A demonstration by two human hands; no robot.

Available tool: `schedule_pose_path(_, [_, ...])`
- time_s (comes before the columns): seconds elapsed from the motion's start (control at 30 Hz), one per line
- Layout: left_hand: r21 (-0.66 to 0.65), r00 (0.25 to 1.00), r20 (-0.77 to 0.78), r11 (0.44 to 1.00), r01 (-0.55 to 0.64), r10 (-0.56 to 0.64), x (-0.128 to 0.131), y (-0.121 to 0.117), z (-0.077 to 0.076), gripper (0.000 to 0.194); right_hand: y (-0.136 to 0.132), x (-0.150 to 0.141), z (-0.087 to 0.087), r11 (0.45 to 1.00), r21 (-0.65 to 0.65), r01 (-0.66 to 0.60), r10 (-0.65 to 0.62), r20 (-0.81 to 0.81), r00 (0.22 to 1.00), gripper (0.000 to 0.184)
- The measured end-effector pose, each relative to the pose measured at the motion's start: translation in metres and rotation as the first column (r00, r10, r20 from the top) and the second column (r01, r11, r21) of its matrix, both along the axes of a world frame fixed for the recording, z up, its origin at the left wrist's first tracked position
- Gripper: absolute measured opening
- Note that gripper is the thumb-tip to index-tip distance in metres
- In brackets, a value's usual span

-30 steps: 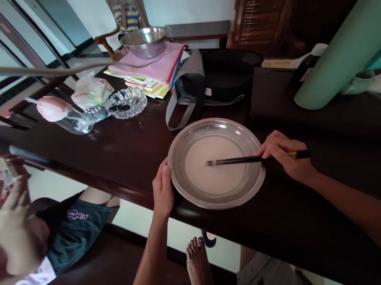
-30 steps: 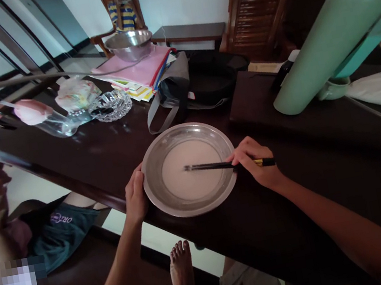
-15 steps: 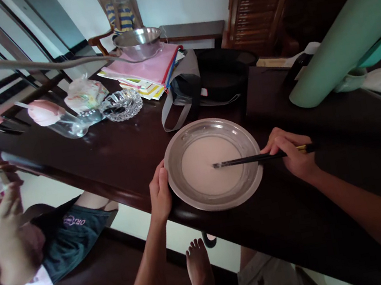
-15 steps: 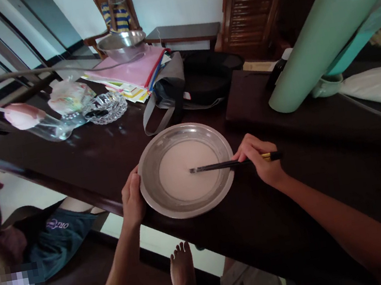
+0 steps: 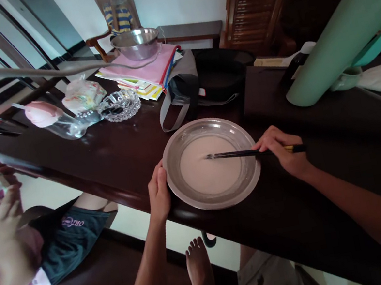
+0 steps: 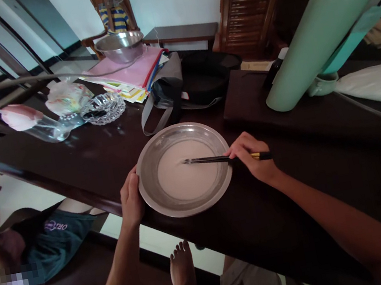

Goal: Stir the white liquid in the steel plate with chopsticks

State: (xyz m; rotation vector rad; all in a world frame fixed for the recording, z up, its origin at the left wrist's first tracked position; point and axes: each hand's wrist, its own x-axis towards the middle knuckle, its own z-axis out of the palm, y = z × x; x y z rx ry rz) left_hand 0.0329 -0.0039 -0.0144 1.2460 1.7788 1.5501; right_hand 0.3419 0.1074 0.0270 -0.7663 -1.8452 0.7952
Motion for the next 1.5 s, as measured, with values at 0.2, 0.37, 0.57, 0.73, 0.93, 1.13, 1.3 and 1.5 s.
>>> schedule_pose_path(0.2, [-0.009,1.0,-0.001,1.0,0.001,-0.001,0.0002,0.0006,0.0017,0.056,-0.001,0.001,-0.0007,0.995,-0.037,-0.087,0.087,-0.007,0.996,0.035])
schedule_pose_path(0.37, [-0.001,1.0,0.014,1.0,0.014,-0.014,-0.0001,0.0004,0.001,0.056,0.0017,0.0017,-0.0031,1.0,-0.028,-0.001,-0.002,-0.122,0.993,0.037])
schedule_pose_path(0.57, [-0.011,1.0,0.004,1.0,-0.006,0.006,0.0005,-0.0003,0.0015,0.057,0.0002,0.0006,-0.0011,0.998,-0.038,-0.06,0.061,0.034,0.998,0.032])
schedule_pose_path(0.73, [-0.002,1.0,0.002,1.0,0.013,-0.013,-0.0001,0.0003,0.0,0.056,-0.0002,0.0008,-0.0001,0.999,-0.045,0.012,-0.017,-0.115,0.993,0.04])
schedule_pose_path(0.93, [0.004,1.0,0.011,1.0,0.0,0.0,-0.0003,0.0005,-0.0008,0.055,0.0006,-0.0004,-0.0002,1.0,0.007,-0.004,0.004,0.043,0.999,0.03])
schedule_pose_path(1.13, [-0.001,1.0,0.014,1.0,0.003,-0.003,-0.0005,0.0005,-0.0011,0.056,-0.0004,0.0002,-0.0005,0.999,-0.004,-0.048,0.048,-0.005,0.999,0.034])
schedule_pose_path(1.3, [0.001,1.0,0.005,1.0,0.001,-0.001,-0.0002,0.0006,0.0,0.056,0.0002,0.0001,-0.0008,0.998,0.018,0.061,-0.061,-0.032,0.998,0.034])
schedule_pose_path(1.5, [0.002,1.0,0.006,1.0,-0.002,0.002,0.0004,0.0007,0.0006,0.057,-0.0016,-0.0011,-0.0001,0.997,0.045,-0.061,0.057,0.068,0.996,0.031])
